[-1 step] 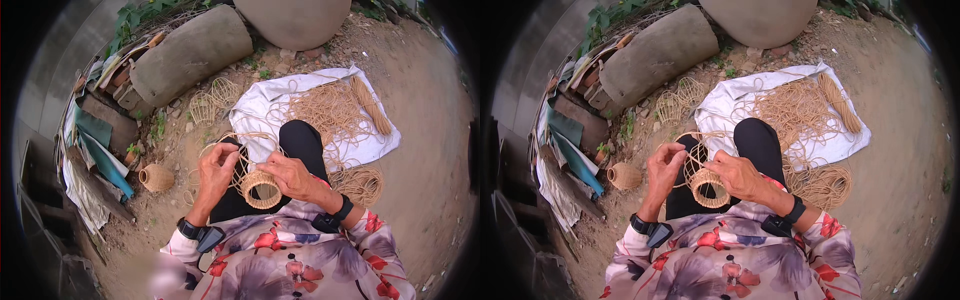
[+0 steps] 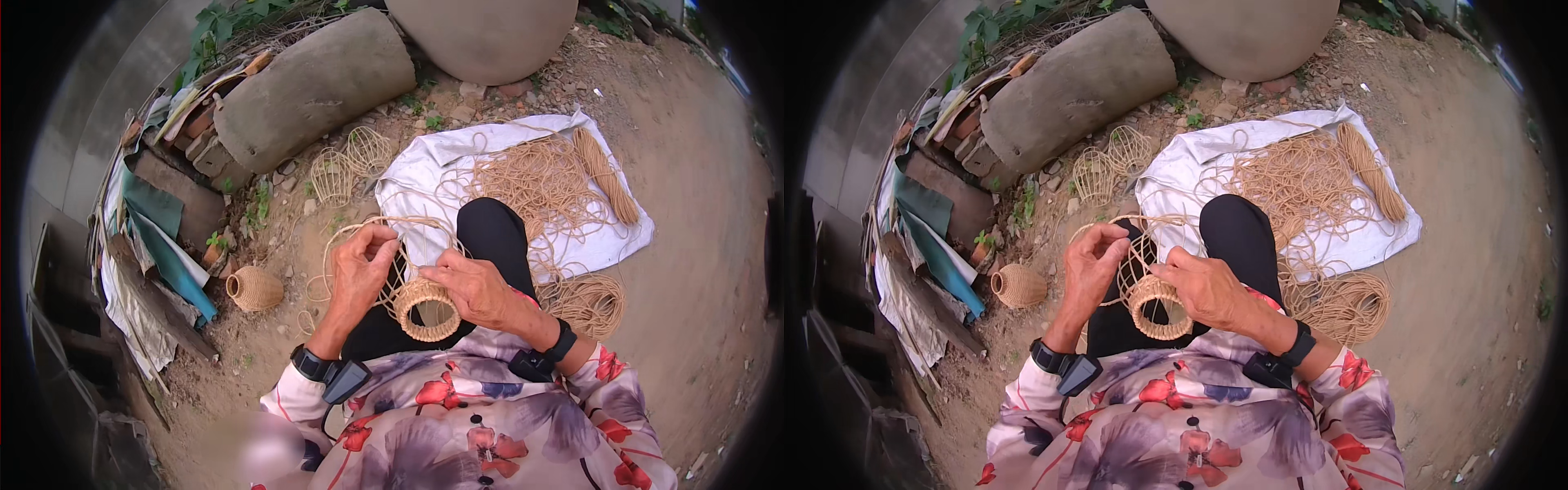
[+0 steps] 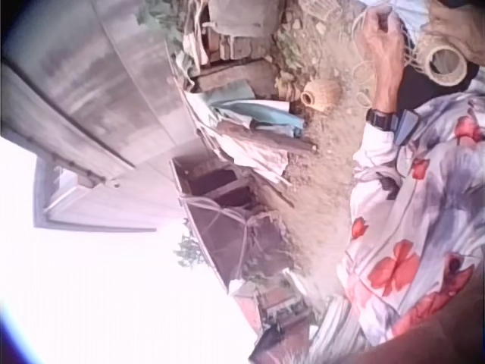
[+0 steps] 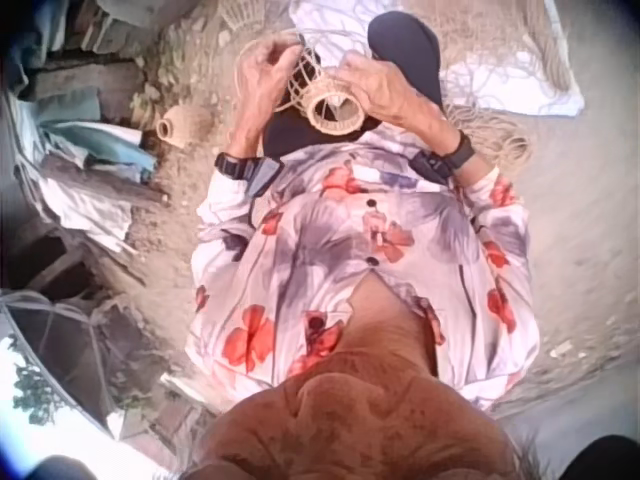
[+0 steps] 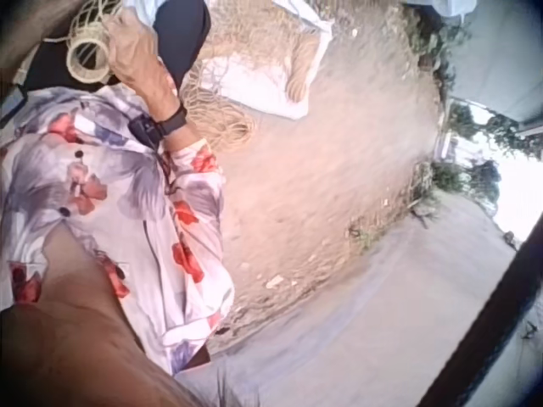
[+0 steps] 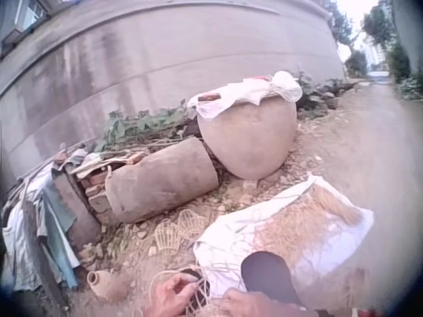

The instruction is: Weaving a small basket or trap from thin wooden strips.

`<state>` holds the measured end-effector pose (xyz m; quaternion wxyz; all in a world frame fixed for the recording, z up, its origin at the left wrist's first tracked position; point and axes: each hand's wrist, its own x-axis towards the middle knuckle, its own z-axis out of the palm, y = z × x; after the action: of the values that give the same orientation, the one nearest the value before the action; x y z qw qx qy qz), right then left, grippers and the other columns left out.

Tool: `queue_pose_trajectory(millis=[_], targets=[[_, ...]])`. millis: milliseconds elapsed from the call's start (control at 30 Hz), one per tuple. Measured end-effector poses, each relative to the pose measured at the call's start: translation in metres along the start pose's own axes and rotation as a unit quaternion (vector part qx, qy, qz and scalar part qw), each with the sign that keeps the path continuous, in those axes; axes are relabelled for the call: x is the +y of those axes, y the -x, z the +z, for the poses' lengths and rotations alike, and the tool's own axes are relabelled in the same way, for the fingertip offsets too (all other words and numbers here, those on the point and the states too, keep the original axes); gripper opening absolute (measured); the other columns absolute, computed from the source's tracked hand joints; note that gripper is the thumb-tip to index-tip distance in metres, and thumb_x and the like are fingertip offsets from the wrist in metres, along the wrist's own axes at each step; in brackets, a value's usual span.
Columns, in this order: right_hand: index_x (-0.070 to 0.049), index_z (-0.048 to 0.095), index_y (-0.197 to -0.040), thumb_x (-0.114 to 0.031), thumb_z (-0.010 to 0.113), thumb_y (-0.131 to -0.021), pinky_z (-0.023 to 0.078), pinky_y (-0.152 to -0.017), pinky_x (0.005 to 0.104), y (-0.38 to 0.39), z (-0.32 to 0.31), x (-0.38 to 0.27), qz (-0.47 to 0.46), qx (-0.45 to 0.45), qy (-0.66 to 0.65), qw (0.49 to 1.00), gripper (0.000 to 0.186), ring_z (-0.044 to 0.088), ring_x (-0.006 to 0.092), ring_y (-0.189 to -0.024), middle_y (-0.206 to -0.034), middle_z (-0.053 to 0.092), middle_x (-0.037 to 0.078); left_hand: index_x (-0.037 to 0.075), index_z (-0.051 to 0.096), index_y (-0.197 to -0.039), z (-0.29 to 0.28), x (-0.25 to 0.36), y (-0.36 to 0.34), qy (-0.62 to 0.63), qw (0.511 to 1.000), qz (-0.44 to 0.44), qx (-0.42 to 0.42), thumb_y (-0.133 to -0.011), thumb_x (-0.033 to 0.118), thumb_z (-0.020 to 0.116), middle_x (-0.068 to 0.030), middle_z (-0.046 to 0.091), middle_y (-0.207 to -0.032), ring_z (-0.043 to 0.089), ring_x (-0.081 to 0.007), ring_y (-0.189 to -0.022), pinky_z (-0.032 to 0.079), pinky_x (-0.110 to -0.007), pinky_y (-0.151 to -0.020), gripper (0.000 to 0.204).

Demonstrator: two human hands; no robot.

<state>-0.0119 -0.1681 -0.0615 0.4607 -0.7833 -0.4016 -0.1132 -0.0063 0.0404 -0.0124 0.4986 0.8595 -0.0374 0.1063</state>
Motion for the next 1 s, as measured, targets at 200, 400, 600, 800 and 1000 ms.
queue_pose_trajectory(millis=[200, 400, 600, 800, 1000], targets=[[-0.003, 0.064, -0.105, 0.0, 0.051, -0.081, 0.05, -0.065, 0.0441, -0.018, -0.011, -0.006, 0.028, -0.098, 0.038, 0.994, 0.027, 0.059, 0.0342, -0.07, -0.085, 0.052, 0.013, 0.004, 0.066, -0.104, 0.014, -0.005, -0.028, -0.178, 0.976, 0.092, -0.081, -0.082, 0.01, 0.065, -0.0156, 0.068, -0.077, 0.066, -0.0282, -0.068, 0.052, -0.04, -0.065, 0.023], [-0.008, 0.064, -0.102, 0.002, 0.047, -0.076, 0.049, -0.068, 0.045, -0.019, -0.01, 0.011, 0.034, -0.081, -0.056, 0.995, 0.032, 0.059, 0.0355, -0.074, -0.086, 0.053, 0.015, 0.009, 0.058, -0.125, 0.009, 0.0, -0.028, -0.293, 0.939, 0.048, -0.173, -0.086, 0.014, 0.06, -0.0209, 0.067, -0.086, 0.064, -0.0334, -0.069, 0.05, -0.043, -0.066, 0.04], [-0.009, 0.064, -0.102, 0.003, 0.044, -0.075, 0.049, -0.07, 0.044, -0.027, -0.012, 0.027, 0.006, -0.121, -0.085, 0.989, 0.035, 0.06, 0.0349, -0.077, -0.085, 0.056, 0.014, 0.014, 0.053, -0.134, 0.006, -0.032, -0.037, -0.071, 0.956, 0.024, -0.284, -0.091, 0.016, 0.057, -0.0054, 0.067, -0.086, 0.058, -0.0156, -0.055, 0.047, -0.032, -0.053, 0.044], [-0.003, 0.064, -0.104, 0.004, 0.045, -0.076, 0.047, -0.076, 0.0348, -0.034, -0.026, 0.018, 0.154, -0.149, -0.241, 0.947, 0.034, 0.058, 0.0253, -0.082, -0.086, 0.057, 0.011, 0.011, 0.052, -0.133, -0.01, -0.005, -0.034, 0.11, 0.911, -0.231, -0.322, -0.09, 0.008, 0.06, 0.0021, 0.061, -0.075, 0.047, -0.002, -0.05, 0.035, -0.017, -0.043, 0.043], [-0.003, 0.065, -0.101, 0.002, 0.05, -0.077, 0.046, -0.076, 0.0328, -0.014, -0.013, 0.029, 0.067, -0.036, -0.132, 0.988, 0.029, 0.058, 0.0232, -0.087, -0.089, 0.056, 0.01, 0.007, 0.059, -0.12, -0.001, -0.006, -0.003, 0.128, 0.963, -0.175, -0.158, -0.09, 0.005, 0.062, 0.0, 0.064, -0.078, 0.049, -0.0035, -0.052, 0.041, -0.017, -0.046, 0.031]])
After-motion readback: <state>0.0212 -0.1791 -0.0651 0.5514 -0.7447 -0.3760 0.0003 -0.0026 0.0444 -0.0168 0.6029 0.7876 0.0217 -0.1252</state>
